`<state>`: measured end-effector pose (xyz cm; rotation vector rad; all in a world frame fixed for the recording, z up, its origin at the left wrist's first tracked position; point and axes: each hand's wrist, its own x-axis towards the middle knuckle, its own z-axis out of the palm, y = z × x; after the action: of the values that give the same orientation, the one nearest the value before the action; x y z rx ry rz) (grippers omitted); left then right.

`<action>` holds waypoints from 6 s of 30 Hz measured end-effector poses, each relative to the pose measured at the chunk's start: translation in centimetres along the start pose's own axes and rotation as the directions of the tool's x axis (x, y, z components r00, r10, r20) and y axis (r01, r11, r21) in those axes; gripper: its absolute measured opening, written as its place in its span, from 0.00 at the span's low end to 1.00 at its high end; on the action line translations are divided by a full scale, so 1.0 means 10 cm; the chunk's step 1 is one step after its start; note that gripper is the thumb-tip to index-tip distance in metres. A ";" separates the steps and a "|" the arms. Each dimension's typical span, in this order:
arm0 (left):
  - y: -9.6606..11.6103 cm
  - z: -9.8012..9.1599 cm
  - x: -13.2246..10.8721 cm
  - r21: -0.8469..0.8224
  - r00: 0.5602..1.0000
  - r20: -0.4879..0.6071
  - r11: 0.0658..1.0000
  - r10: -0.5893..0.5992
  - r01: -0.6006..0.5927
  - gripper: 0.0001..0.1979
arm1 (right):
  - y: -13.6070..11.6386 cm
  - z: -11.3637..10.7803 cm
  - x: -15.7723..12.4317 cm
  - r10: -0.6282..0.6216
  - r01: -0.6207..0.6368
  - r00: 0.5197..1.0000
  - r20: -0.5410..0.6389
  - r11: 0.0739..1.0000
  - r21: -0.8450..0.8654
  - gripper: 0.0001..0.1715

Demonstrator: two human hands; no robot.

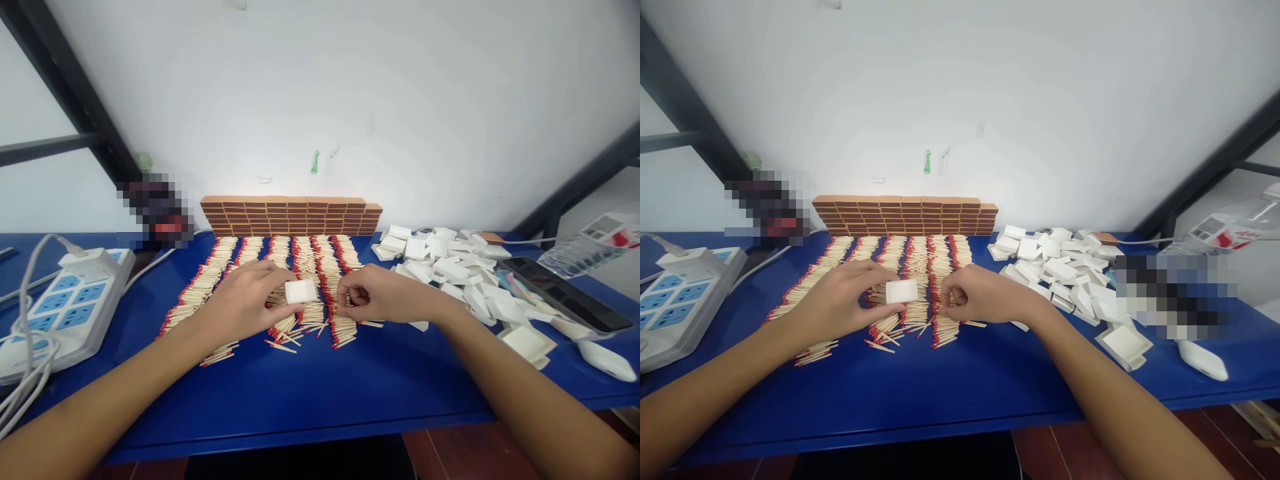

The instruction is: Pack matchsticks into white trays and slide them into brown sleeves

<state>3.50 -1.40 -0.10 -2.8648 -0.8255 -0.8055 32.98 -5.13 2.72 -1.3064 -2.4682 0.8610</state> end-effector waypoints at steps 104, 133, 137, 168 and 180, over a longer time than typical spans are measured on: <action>0.03 0.05 0.01 0.037 0.983 -0.154 0.994 0.103 -0.098 0.24 | -0.23 0.17 -0.01 -0.047 0.065 0.934 -0.354 0.997 0.040 0.13; 0.10 0.10 0.00 -0.011 0.990 -0.087 0.994 0.109 -0.110 0.23 | -0.21 0.33 0.13 -0.109 0.075 0.983 -0.145 0.972 -0.223 0.09; 0.10 0.10 0.00 -0.024 0.989 -0.094 0.993 0.114 -0.116 0.23 | -0.26 0.33 0.12 -0.064 0.036 0.990 -0.126 0.976 -0.217 0.11; 0.15 0.09 0.00 -0.105 0.986 -0.146 0.989 0.084 -0.100 0.23 | -0.24 0.37 0.14 -0.165 0.124 0.953 -0.256 0.978 -0.167 0.07; -0.12 -0.04 0.05 0.022 0.980 -0.198 0.999 -0.031 0.036 0.10 | -0.28 0.36 0.08 -0.179 0.142 0.964 -0.195 0.971 -0.191 0.05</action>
<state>3.06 -0.18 0.44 -2.6983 -0.8543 -1.0544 29.04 -7.15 1.40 -1.1609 -2.4816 0.4498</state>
